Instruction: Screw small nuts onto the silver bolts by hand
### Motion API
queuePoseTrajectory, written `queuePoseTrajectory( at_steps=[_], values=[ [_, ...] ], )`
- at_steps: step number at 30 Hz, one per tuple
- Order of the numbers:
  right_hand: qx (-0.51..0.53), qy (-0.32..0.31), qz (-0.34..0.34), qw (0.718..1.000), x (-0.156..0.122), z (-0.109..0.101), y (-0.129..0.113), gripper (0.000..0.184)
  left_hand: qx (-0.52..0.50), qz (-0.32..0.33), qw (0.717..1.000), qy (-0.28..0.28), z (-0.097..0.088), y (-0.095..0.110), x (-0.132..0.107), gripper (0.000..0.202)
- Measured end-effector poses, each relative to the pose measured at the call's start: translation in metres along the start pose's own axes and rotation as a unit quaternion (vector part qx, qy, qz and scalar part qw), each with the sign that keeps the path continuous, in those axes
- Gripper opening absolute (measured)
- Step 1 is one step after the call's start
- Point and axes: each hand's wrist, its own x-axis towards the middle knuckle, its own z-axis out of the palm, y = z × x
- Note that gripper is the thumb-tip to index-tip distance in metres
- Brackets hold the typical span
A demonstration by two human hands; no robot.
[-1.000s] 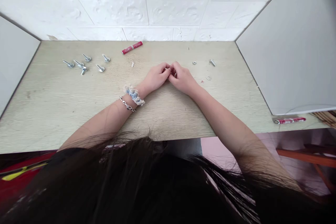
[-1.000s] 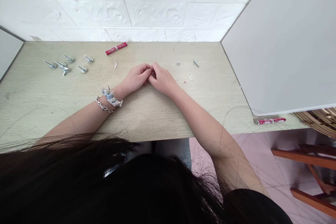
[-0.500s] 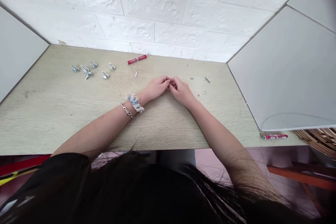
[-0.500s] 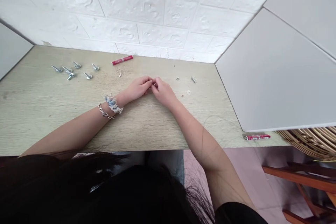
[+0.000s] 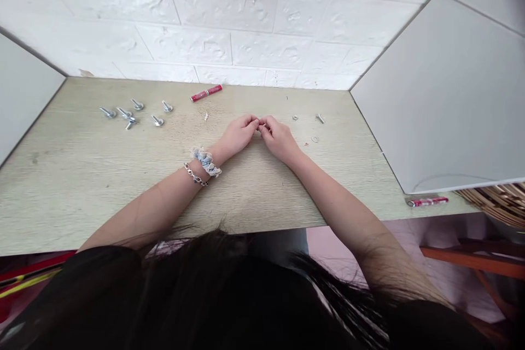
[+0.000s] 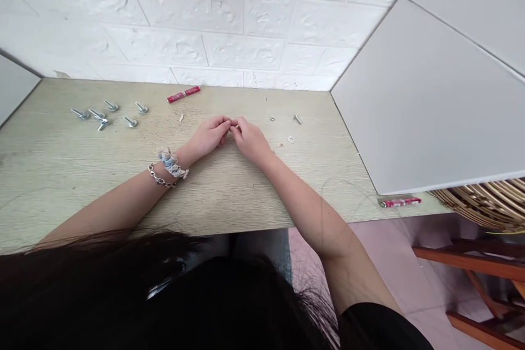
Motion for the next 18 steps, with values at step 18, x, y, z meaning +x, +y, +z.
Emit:
queuePoseTrajectory(
  at_steps=[18],
  values=[
    [-0.004,-0.003,-0.005,1.000,0.0020,0.0000,0.0000,0.021,-0.012,-0.019,1.000,-0.003,-0.0017,-0.0041,0.0013,0.021]
  ],
)
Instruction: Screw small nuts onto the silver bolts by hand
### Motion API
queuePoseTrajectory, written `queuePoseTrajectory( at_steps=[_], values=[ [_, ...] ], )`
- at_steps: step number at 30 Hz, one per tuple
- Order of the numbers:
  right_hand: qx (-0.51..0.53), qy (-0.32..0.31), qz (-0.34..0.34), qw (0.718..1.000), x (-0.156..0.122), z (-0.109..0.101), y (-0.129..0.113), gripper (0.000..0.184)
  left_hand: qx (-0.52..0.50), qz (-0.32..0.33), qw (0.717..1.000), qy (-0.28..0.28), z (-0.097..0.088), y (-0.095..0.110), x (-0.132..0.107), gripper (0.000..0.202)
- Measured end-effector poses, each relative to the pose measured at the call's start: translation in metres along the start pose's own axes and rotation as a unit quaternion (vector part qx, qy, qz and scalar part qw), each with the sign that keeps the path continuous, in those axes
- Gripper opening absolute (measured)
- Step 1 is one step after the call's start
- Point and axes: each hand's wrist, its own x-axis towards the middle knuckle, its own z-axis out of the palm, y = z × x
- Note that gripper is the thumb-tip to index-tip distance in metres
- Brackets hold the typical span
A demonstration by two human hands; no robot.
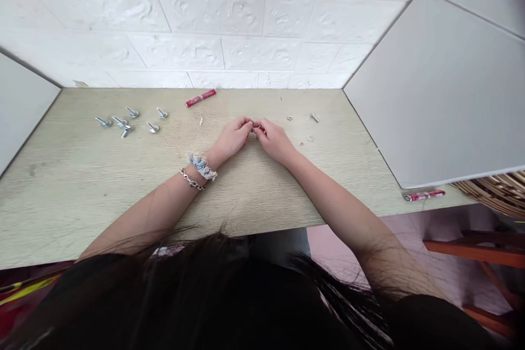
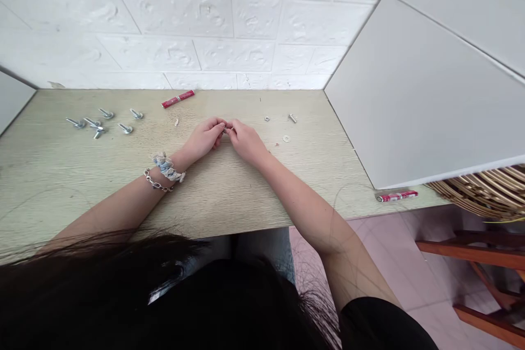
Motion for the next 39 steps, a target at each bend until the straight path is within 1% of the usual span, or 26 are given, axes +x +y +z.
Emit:
queuePoseTrajectory(
  at_steps=[4,11,14,19,23,25,27,28,31,33,37,39],
  values=[
    [-0.020,-0.008,-0.005,1.000,0.0005,0.0006,-0.0014,0.022,-0.018,-0.005,1.000,-0.005,0.0001,-0.0006,0.0007,0.020],
    [-0.054,-0.013,-0.018,0.998,0.0012,0.0018,-0.0005,0.013,-0.025,0.007,1.000,-0.004,0.0015,-0.0074,0.0048,0.021],
    [-0.059,-0.015,-0.030,0.998,0.0013,0.0019,-0.0005,0.015,-0.022,0.013,1.000,-0.001,0.0015,-0.0066,0.0048,0.021],
    [-0.053,-0.023,-0.034,0.998,0.0012,0.0014,-0.0016,0.021,-0.021,0.003,1.000,-0.005,0.0011,-0.0024,0.0030,0.019],
    [-0.047,-0.027,-0.028,0.998,0.0000,0.0008,-0.0044,0.027,-0.016,0.014,1.000,0.000,0.0012,-0.0022,0.0030,0.019],
    [-0.030,-0.017,-0.006,0.999,-0.0015,0.0006,-0.0062,0.025,-0.018,0.016,1.000,0.004,0.0010,-0.0024,0.0030,0.020],
    [-0.007,-0.007,0.019,1.000,-0.0034,0.0006,-0.0072,0.016,-0.021,0.013,1.000,0.008,0.0006,-0.0021,0.0028,0.020],
    [0.004,-0.005,0.024,1.000,-0.0043,0.0007,-0.0073,0.015,-0.024,0.007,1.000,0.009,0.0004,-0.0018,0.0026,0.020],
    [0.019,-0.008,-0.006,1.000,-0.0056,0.0015,-0.0054,0.022,-0.032,-0.008,0.999,0.007,0.0002,-0.0008,0.0021,0.020],
    [0.018,-0.011,-0.030,0.999,-0.0052,0.0020,-0.0034,0.020,-0.030,-0.006,0.999,0.008,0.0003,-0.0006,0.0020,0.020],
    [0.007,-0.007,-0.018,1.000,-0.0032,0.0012,-0.0016,0.017,-0.019,0.005,1.000,0.008,0.0008,-0.0030,0.0032,0.019],
    [-0.003,-0.006,-0.011,1.000,-0.0028,-0.0001,-0.0024,0.027,-0.019,0.009,1.000,0.008,0.0010,-0.0051,0.0044,0.018]
  ],
)
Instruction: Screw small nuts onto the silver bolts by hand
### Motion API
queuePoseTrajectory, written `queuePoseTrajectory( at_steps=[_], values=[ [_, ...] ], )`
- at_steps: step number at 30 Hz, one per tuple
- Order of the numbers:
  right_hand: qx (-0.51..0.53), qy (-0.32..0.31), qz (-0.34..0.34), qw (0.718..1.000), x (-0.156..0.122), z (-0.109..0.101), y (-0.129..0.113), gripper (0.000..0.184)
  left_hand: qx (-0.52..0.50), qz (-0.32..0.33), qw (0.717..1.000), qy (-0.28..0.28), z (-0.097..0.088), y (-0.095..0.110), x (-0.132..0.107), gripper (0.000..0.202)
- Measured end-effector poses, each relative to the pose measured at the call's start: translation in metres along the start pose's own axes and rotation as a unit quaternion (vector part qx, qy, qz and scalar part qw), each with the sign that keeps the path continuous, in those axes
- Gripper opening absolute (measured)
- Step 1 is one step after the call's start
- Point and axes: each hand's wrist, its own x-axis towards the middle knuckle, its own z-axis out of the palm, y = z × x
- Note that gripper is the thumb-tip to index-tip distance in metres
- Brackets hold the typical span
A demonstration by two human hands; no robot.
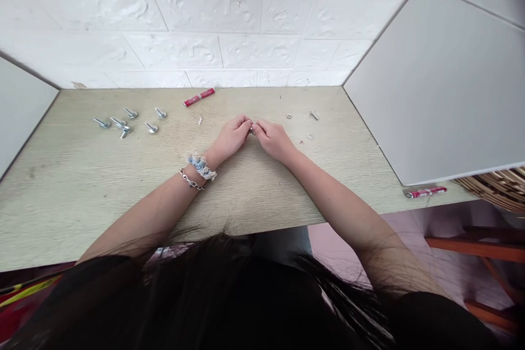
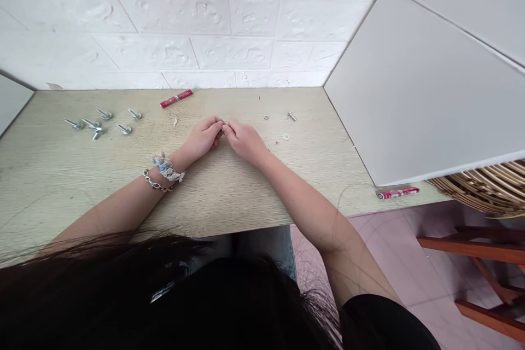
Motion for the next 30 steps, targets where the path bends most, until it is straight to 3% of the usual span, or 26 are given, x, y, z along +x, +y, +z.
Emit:
queuePoseTrajectory(
  at_steps=[3,8,14,19,24,30],
  values=[
    [-0.010,-0.007,0.001,1.000,-0.0006,-0.0015,-0.0029,0.037,-0.006,-0.005,1.000,-0.001,-0.0002,-0.0020,0.0013,0.018],
    [0.001,0.001,0.021,1.000,-0.0025,0.0002,-0.0061,0.015,-0.004,0.010,1.000,-0.001,-0.0009,0.0030,-0.0013,0.019],
    [0.003,0.007,0.004,1.000,-0.0003,0.0020,0.0001,0.014,0.001,0.003,1.000,-0.009,-0.0015,0.0050,-0.0028,0.022],
    [-0.003,0.010,0.005,1.000,0.0002,0.0005,0.0008,0.038,-0.011,0.001,1.000,-0.009,-0.0015,0.0001,0.0000,0.020],
    [0.000,0.011,0.032,0.999,-0.0027,0.0009,-0.0048,0.018,-0.021,-0.018,1.000,-0.012,-0.0018,0.0028,-0.0013,0.019],
    [-0.019,-0.006,0.006,1.000,-0.0013,0.0004,-0.0028,0.015,-0.030,-0.028,0.999,-0.011,-0.0016,0.0055,-0.0021,0.021]
  ],
)
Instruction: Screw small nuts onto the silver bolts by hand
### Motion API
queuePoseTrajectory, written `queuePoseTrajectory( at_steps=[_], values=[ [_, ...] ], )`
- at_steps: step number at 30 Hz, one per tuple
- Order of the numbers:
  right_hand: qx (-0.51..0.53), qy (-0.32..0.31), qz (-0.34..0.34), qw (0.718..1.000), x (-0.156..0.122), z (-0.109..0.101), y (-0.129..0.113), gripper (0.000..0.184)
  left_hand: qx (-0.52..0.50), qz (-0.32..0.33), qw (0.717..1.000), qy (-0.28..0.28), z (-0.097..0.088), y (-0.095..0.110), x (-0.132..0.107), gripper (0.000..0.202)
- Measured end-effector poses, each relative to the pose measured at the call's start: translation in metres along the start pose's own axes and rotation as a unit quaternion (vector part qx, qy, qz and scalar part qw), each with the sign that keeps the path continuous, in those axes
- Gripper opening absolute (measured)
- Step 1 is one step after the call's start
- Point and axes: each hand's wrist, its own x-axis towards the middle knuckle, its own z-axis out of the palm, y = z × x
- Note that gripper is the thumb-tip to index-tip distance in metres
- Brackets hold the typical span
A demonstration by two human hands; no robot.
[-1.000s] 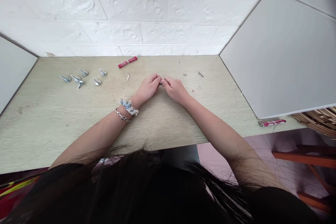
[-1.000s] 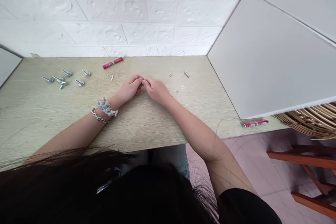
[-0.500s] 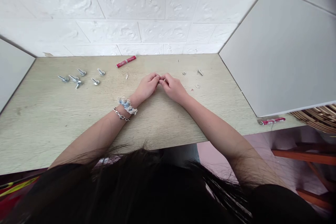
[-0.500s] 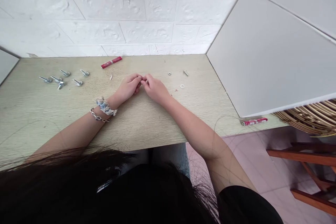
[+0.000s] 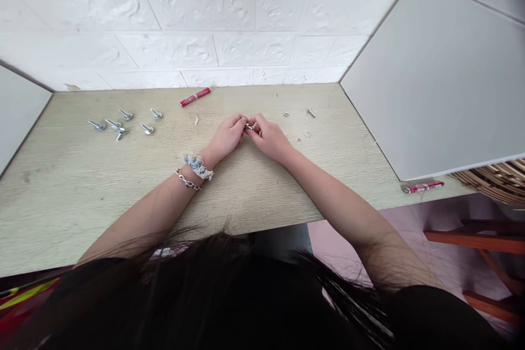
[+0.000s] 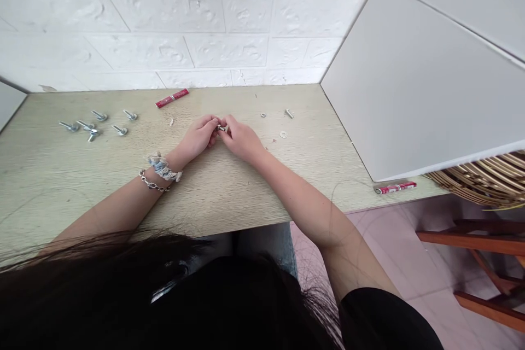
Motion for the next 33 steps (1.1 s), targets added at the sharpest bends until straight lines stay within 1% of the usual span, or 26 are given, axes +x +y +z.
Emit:
queuePoseTrajectory(
  at_steps=[1,4,5,6,9,10,13,15,16,18,20,22,24,26,27,31,33],
  values=[
    [-0.009,-0.002,0.001,1.000,0.0004,-0.0002,-0.0001,0.017,-0.006,-0.003,1.000,0.000,0.0002,0.0000,0.0002,0.021],
    [-0.027,0.004,0.003,1.000,0.0008,-0.0005,-0.0014,0.034,-0.017,-0.005,1.000,0.002,0.0008,0.0003,0.0003,0.020],
    [-0.025,0.010,0.009,1.000,0.0006,-0.0006,-0.0020,0.035,-0.016,-0.004,1.000,0.003,0.0009,0.0005,0.0002,0.020],
    [-0.020,0.019,0.017,0.999,0.0002,-0.0006,-0.0024,0.033,-0.015,-0.004,1.000,0.003,0.0009,0.0008,0.0000,0.020],
    [0.003,0.040,0.027,0.999,-0.0010,-0.0006,-0.0023,0.019,-0.014,-0.008,1.000,0.003,0.0006,0.0014,-0.0007,0.018],
    [0.011,0.040,0.021,0.999,-0.0013,-0.0005,-0.0021,0.017,-0.014,-0.009,1.000,0.003,0.0003,0.0014,-0.0008,0.018],
    [0.022,0.024,-0.001,0.999,-0.0014,-0.0001,-0.0015,0.019,-0.007,-0.007,1.000,0.003,-0.0003,0.0015,-0.0009,0.020],
    [0.010,0.014,0.002,1.000,-0.0009,0.0001,-0.0019,0.011,-0.006,-0.009,1.000,0.003,-0.0003,0.0023,-0.0010,0.020],
    [-0.002,0.011,0.005,1.000,-0.0005,0.0001,-0.0023,0.016,-0.007,-0.012,1.000,0.004,-0.0002,0.0030,-0.0010,0.019],
    [-0.024,0.010,0.009,1.000,0.0001,0.0000,-0.0032,0.033,-0.011,-0.018,1.000,0.006,0.0003,0.0045,-0.0013,0.019],
    [-0.032,0.020,0.013,0.999,0.0003,-0.0002,-0.0036,0.039,-0.013,-0.020,1.000,0.005,0.0008,0.0057,-0.0017,0.018],
    [-0.023,0.042,0.023,0.999,0.0002,-0.0001,-0.0034,0.035,-0.013,-0.018,1.000,0.003,0.0012,0.0060,-0.0020,0.018],
    [-0.006,0.057,0.034,0.998,0.0001,0.0000,-0.0029,0.026,-0.014,-0.018,1.000,0.002,0.0013,0.0058,-0.0021,0.018],
    [0.006,0.052,0.040,0.998,0.0001,0.0000,-0.0027,0.018,-0.012,-0.017,1.000,0.001,0.0014,0.0053,-0.0020,0.018],
    [0.006,0.044,0.039,0.998,0.0001,-0.0001,-0.0028,0.017,-0.010,-0.015,1.000,-0.001,0.0014,0.0051,-0.0018,0.018],
    [-0.019,0.021,0.025,0.999,0.0002,-0.0007,-0.0043,0.029,-0.006,-0.002,1.000,-0.010,0.0010,0.0036,-0.0009,0.019],
    [-0.019,0.024,0.027,0.999,-0.0002,-0.0007,-0.0048,0.030,-0.001,-0.001,1.000,-0.013,0.0005,0.0021,-0.0004,0.020]
  ],
)
